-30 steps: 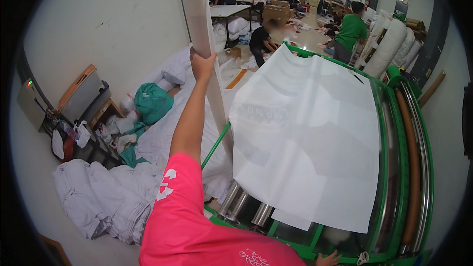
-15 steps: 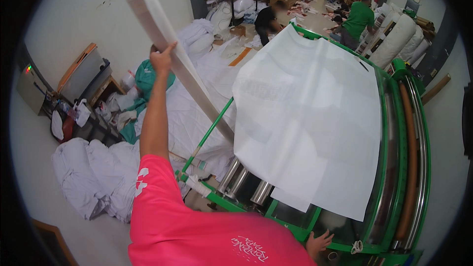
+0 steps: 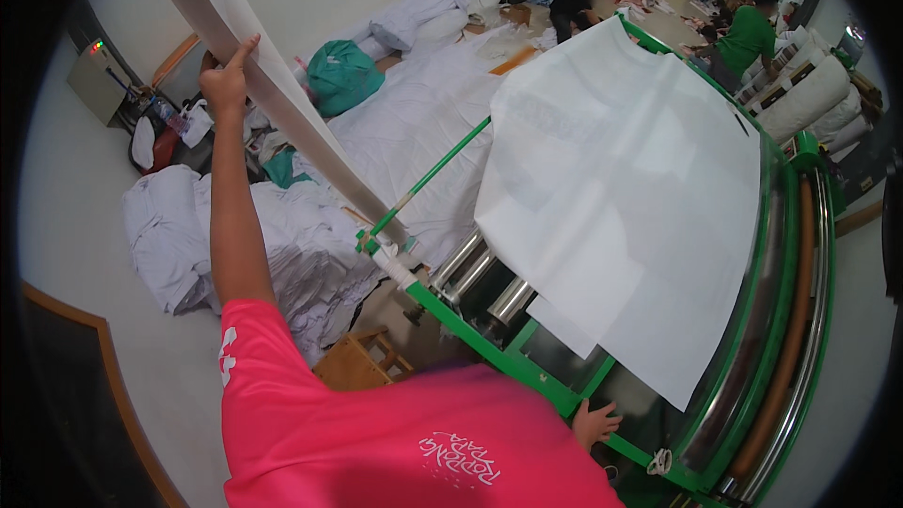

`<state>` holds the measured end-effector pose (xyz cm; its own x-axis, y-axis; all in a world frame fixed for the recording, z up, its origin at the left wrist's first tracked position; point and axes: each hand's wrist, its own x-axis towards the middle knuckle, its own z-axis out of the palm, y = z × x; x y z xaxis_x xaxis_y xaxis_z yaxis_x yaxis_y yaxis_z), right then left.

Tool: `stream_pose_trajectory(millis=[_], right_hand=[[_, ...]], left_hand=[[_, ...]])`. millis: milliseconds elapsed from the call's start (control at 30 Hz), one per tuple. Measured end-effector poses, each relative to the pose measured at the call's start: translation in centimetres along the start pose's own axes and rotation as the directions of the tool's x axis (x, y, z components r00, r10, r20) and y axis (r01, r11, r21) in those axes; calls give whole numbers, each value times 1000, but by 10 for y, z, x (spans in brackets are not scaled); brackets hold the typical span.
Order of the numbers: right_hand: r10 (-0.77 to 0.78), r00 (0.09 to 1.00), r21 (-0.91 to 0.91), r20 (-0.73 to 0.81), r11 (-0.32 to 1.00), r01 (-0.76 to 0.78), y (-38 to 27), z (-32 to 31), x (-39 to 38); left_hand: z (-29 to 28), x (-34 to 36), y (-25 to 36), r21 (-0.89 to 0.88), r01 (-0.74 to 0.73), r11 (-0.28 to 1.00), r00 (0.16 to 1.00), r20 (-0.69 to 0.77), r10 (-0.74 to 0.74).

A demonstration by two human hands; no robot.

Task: The person uses shears to cut a large sheet of white fabric on a green cutting table. They align the fabric, make straight cuts, and separate the pieces with assistance from a coworker.

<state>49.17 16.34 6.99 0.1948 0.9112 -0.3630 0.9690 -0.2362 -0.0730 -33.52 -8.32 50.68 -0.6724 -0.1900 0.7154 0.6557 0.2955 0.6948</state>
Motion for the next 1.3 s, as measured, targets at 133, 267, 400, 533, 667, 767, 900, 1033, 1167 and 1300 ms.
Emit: stream_pose_trajectory(millis=[133,267,400,533,667,767,900,1033,1167,1300], right_hand=[[-15,1000,-9,8,1000,15,11,-4,7],[-91,995,40,30,995,90,28,-25,7],[-158,987,50,10,986,157,54,-32,19],[-252,968,139,-18,958,252,75,-43,23],[-346,933,322,-96,876,358,118,-34,30],[-351,929,406,-117,837,367,146,-30,31],[-383,908,433,-170,799,418,172,-31,26],[-448,864,445,-231,741,503,172,-41,27],[-484,835,487,-262,680,548,153,-60,18],[-477,836,533,-270,649,542,150,-52,11]], left_hand=[[-42,-30,49,150,-45,988,999,37,40],[-88,-53,82,169,-49,984,991,132,27],[-118,-83,130,73,-71,995,979,196,55],[-151,-90,134,-19,20,1000,985,171,-17],[-191,-77,102,-85,-50,995,997,61,55],[-213,-94,96,37,-27,999,1000,1,27],[-226,-128,110,-1,-11,1000,998,61,11],[-228,-167,165,-49,39,998,981,190,-29],[-235,-197,200,-45,-18,999,935,354,33],[-248,-213,198,-150,28,988,896,442,42]])
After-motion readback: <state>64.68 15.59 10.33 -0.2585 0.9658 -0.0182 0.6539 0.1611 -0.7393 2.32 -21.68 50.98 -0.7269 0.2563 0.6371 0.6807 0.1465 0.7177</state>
